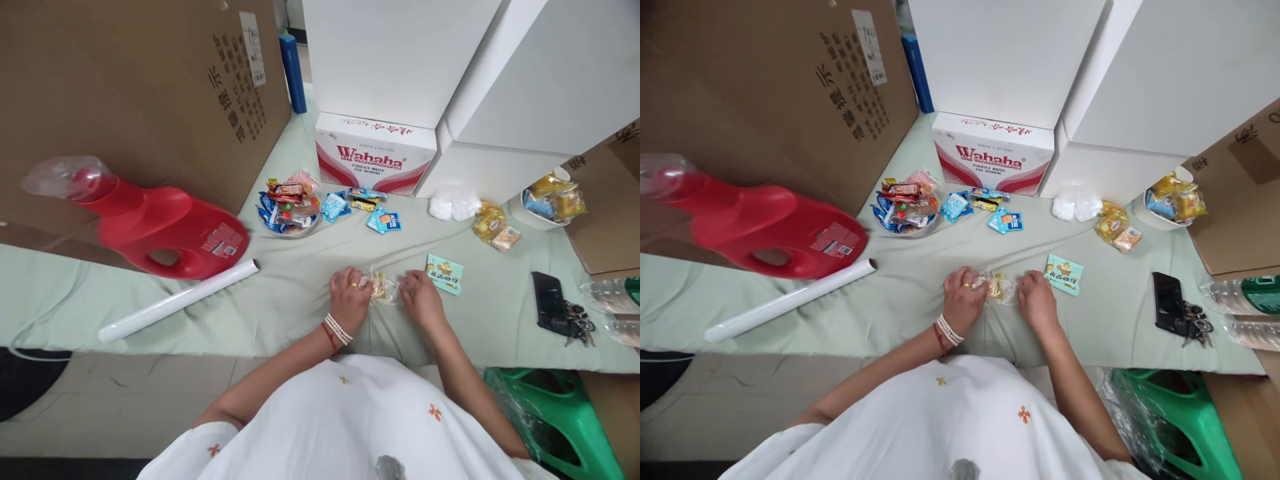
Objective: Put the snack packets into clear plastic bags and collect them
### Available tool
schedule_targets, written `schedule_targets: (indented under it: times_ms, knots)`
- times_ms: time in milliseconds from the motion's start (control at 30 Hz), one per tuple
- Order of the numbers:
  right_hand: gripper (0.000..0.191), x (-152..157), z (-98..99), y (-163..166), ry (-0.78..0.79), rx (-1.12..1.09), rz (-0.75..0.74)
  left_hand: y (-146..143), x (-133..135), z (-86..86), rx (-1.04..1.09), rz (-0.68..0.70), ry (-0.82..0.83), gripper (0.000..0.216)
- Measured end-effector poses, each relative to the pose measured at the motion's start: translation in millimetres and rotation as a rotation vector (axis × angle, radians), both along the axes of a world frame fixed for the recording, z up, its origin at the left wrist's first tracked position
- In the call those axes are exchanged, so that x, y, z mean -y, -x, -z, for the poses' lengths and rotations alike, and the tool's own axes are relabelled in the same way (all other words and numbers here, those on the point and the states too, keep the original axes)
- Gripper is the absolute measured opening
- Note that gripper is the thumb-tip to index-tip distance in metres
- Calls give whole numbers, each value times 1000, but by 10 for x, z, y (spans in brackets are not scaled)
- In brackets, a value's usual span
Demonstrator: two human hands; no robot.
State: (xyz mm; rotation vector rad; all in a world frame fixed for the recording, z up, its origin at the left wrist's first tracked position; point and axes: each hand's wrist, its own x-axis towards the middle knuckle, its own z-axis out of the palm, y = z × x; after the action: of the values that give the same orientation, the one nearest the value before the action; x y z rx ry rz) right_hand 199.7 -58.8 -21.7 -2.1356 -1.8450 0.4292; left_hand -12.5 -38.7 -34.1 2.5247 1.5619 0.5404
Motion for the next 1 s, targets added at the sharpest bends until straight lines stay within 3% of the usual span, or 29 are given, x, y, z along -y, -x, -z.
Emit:
schedule_targets:
  times_ms: [67,167,300,367,500,567,633,733,800,933,1000]
  knots:
    - [22,-110,-134,86,92,-42,-19,-20,2,60,30,32,-16,20]
    - [17,-294,-250,394,94,-46,-121,-29,-4,159,144,79,63,23]
    - [27,-393,-193,815,94,-29,-239,135,-55,246,374,99,144,23]
    - [31,-334,-149,904,81,-41,-290,277,-67,249,563,24,184,24]
    - [51,-115,-141,988,17,69,-364,415,-9,131,1087,-152,401,36]
    - [56,-33,-156,1022,29,130,-338,383,39,9,1220,-72,530,36]
    - [47,11,-168,974,18,86,-285,353,69,-134,1265,37,614,34]
    - [39,27,-187,569,-114,-194,-116,455,50,-305,1248,86,640,29]
    - [37,3,-208,38,-229,-438,129,652,17,-340,1197,32,625,27]
    - [40,-186,-234,-1288,-531,-850,707,1199,60,-193,996,-206,587,28]
    - [29,-343,-211,-1811,-480,-775,909,1440,172,-71,895,-314,548,30]
